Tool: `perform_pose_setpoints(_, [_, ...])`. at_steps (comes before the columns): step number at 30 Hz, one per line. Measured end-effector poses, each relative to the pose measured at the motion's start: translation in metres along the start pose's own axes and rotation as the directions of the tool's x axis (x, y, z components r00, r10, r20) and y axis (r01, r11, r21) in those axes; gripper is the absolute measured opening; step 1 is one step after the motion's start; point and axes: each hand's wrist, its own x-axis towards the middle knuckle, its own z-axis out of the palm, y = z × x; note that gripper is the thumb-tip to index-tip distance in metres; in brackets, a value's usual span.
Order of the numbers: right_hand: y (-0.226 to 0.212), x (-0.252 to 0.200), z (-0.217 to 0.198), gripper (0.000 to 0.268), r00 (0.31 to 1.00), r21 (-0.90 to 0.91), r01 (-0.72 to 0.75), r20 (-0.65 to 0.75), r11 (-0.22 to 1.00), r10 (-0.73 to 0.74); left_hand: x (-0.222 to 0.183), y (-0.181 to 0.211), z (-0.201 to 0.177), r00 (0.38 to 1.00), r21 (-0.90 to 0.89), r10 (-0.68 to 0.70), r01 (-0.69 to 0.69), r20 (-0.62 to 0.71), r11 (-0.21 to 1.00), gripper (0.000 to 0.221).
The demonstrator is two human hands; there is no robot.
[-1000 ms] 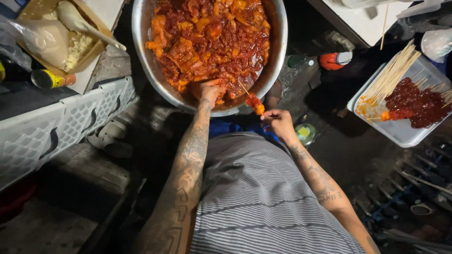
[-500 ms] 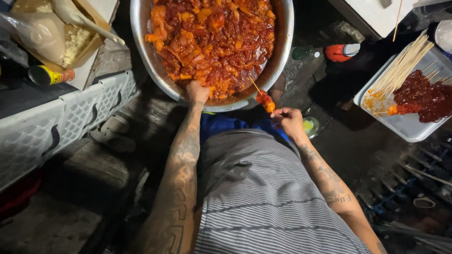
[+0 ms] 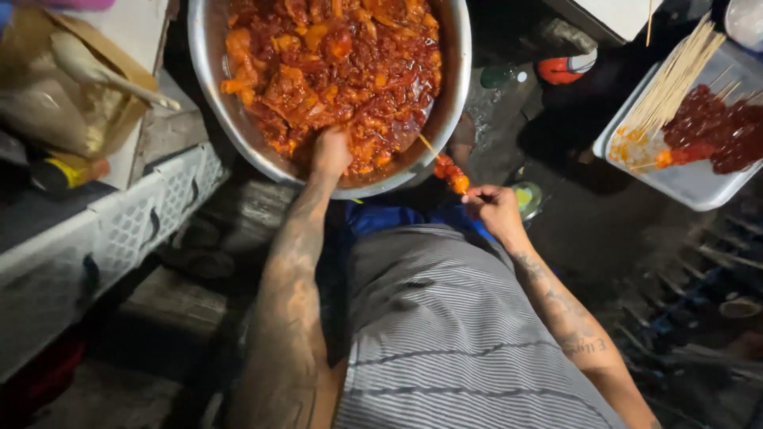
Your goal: Threading marinated meat onto wooden skewers from a large metal bowl
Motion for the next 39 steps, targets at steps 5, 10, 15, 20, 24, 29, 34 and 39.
perform_pose_setpoints(5, [0.002, 0.005, 0.01, 0.007, 1.0, 0.098, -0.006, -0.009, 0.995, 0.007, -0.029, -0.007, -0.06, 0.938, -0.29, 0.054, -0.161, -0.344, 0.943, 0.002])
perform_pose_setpoints(10, [0.002, 0.011, 0.024, 0.006, 1.0, 0.122, -0.003, 0.011, 0.993, 0.002, -0.021, -0.001, -0.06, 0.891, -0.49, -0.221, -0.002, -0.397, 0.872, 0.011])
perform_pose_setpoints(15, [0.005, 0.019, 0.022, 0.005, 0.999, 0.07, 0.037, -0.019, 0.997, -0.036, 0.001, 0.047, -0.074, 0.946, -0.127, -0.103, 0.066, -0.307, 0.99, 0.031])
perform_pose_setpoints(20, [0.008, 0.014, 0.004, 0.005, 0.999, 0.017, 0.004, -0.051, 1.0, -0.003, 0.066, 0.093, -0.004, 0.943, -0.102, -0.016, -0.019, -0.331, 0.995, 0.03])
perform_pose_setpoints(24, [0.014, 0.01, -0.014, 0.006, 0.997, 0.0, -0.033, -0.071, 0.999, 0.033, 0.116, 0.113, 0.033, 0.982, -0.129, -0.184, 0.178, -0.037, 0.975, 0.015])
perform_pose_setpoints(29, [0.028, 0.016, -0.024, 0.006, 0.993, -0.015, -0.024, -0.116, 1.0, 0.022, 0.142, 0.118, -0.004, 0.979, -0.146, -0.196, 0.187, -0.052, 0.972, 0.02])
perform_pose_setpoints(34, [0.028, 0.017, -0.034, 0.005, 0.989, 0.0, -0.011, -0.147, 1.0, 0.011, 0.192, 0.107, 0.0, 0.958, -0.184, -0.278, 0.261, -0.076, 0.948, 0.016])
perform_pose_setpoints(39, [0.035, 0.014, -0.038, 0.005, 0.992, -0.004, -0.013, -0.127, 1.0, 0.012, 0.168, 0.088, -0.012, 0.987, -0.158, -0.157, 0.161, 0.036, 0.974, 0.017])
